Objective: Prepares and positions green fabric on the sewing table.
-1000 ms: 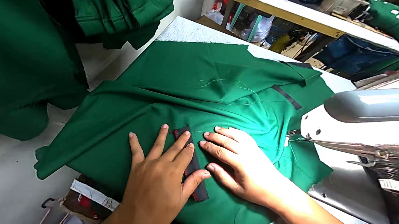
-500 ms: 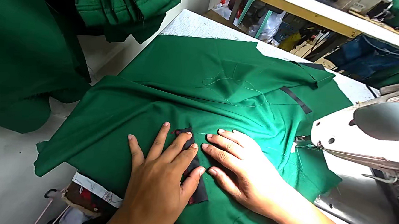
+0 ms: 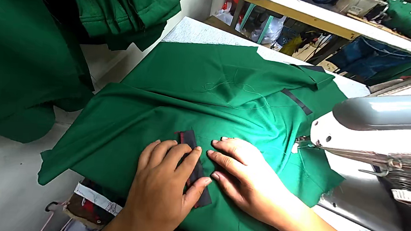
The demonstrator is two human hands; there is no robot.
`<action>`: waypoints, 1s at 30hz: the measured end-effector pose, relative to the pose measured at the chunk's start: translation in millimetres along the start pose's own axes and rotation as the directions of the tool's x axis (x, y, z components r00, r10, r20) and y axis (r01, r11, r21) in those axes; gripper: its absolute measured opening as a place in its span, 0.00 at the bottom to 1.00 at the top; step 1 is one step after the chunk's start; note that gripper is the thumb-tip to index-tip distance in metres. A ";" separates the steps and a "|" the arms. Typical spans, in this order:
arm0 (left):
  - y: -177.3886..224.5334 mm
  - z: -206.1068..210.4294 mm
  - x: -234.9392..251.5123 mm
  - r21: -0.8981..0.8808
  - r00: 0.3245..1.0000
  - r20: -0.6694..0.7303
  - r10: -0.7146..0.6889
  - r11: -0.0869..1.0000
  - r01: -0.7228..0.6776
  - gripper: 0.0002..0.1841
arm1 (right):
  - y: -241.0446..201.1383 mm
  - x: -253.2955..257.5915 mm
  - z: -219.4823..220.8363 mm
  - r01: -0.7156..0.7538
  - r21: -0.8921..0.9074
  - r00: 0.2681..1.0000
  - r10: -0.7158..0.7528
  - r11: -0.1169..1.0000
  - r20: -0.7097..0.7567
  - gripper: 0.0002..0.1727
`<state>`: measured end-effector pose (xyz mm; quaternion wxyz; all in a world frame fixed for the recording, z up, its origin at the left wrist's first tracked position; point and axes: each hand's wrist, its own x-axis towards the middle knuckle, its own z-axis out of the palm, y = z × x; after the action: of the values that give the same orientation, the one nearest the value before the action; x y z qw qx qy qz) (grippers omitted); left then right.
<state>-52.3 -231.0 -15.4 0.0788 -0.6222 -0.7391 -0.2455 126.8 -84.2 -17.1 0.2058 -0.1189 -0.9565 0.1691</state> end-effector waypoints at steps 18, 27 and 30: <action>5.3 8.3 -2.3 -0.156 0.975 -0.193 0.113 0.977 -0.145 0.20 | -14.0 9.4 -10.0 0.027 0.130 0.994 -0.013 0.991 -0.104 0.10; -3.1 -8.1 6.8 -0.349 0.987 0.069 0.147 0.930 -0.114 0.10 | -19.8 9.3 -13.2 0.093 0.121 0.992 -0.082 0.988 -0.095 0.09; -1.3 -6.4 11.4 -0.390 0.976 0.044 0.212 0.903 -0.178 0.11 | -21.0 8.2 -11.9 0.157 0.050 0.969 -0.144 0.986 -0.201 0.09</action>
<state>-57.2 -224.1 -5.3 -0.0518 -0.7063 -0.6134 -0.3495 121.4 -97.7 3.8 0.3155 -0.0555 -0.9316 0.1717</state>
